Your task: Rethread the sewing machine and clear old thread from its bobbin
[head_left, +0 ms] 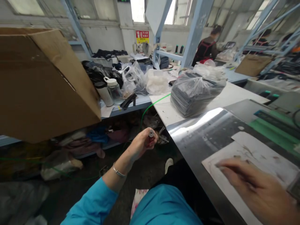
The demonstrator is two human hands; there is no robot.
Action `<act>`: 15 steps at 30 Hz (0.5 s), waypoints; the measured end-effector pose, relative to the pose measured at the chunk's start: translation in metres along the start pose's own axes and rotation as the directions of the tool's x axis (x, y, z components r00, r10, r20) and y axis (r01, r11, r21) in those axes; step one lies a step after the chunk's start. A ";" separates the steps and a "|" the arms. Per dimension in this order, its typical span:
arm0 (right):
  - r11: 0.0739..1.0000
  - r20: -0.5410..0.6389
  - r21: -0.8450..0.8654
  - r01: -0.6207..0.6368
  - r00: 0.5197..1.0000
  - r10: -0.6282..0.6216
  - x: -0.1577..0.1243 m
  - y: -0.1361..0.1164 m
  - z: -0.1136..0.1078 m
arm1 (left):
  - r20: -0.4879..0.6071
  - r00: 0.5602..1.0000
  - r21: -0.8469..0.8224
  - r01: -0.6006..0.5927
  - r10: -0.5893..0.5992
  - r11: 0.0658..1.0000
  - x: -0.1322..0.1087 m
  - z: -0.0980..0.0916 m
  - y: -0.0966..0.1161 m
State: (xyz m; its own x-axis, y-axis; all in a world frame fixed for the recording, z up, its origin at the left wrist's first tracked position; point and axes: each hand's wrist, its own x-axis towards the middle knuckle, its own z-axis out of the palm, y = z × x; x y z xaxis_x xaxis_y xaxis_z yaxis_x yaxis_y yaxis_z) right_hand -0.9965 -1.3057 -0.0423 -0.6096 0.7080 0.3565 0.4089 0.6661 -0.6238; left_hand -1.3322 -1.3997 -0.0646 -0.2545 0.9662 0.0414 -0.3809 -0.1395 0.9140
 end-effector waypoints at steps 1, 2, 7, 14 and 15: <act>1.000 0.112 0.001 -0.007 0.994 0.007 0.006 -0.006 0.013 | 0.034 0.999 -0.012 0.001 -0.001 1.000 0.003 0.008 -0.008; 0.998 0.145 -0.039 -0.042 0.988 0.047 0.012 -0.005 0.023 | 0.063 0.998 -0.018 -0.002 0.003 1.000 0.005 0.015 -0.015; 0.814 -0.044 -0.481 -0.326 0.936 0.349 0.030 0.053 0.033 | 0.191 0.982 0.086 -0.021 0.004 0.996 0.018 0.028 -0.032; 0.757 -0.144 -0.592 -0.276 0.961 0.237 0.037 0.084 0.033 | 0.265 0.939 0.547 -0.335 0.220 0.767 0.031 0.052 -0.051; 0.828 -0.168 -0.501 -0.250 0.967 0.190 0.038 0.075 0.035 | 0.275 0.925 0.594 -0.379 0.264 0.709 0.032 0.057 -0.054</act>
State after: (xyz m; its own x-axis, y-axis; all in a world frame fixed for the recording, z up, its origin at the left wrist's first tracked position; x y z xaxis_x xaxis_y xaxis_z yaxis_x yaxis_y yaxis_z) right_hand -1.0121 -1.2372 -0.0997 -0.3977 0.8509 0.3432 0.8316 0.4923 -0.2571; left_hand -1.2690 -1.3485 -0.0897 -0.0917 0.9160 0.3905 0.3543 -0.3365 0.8725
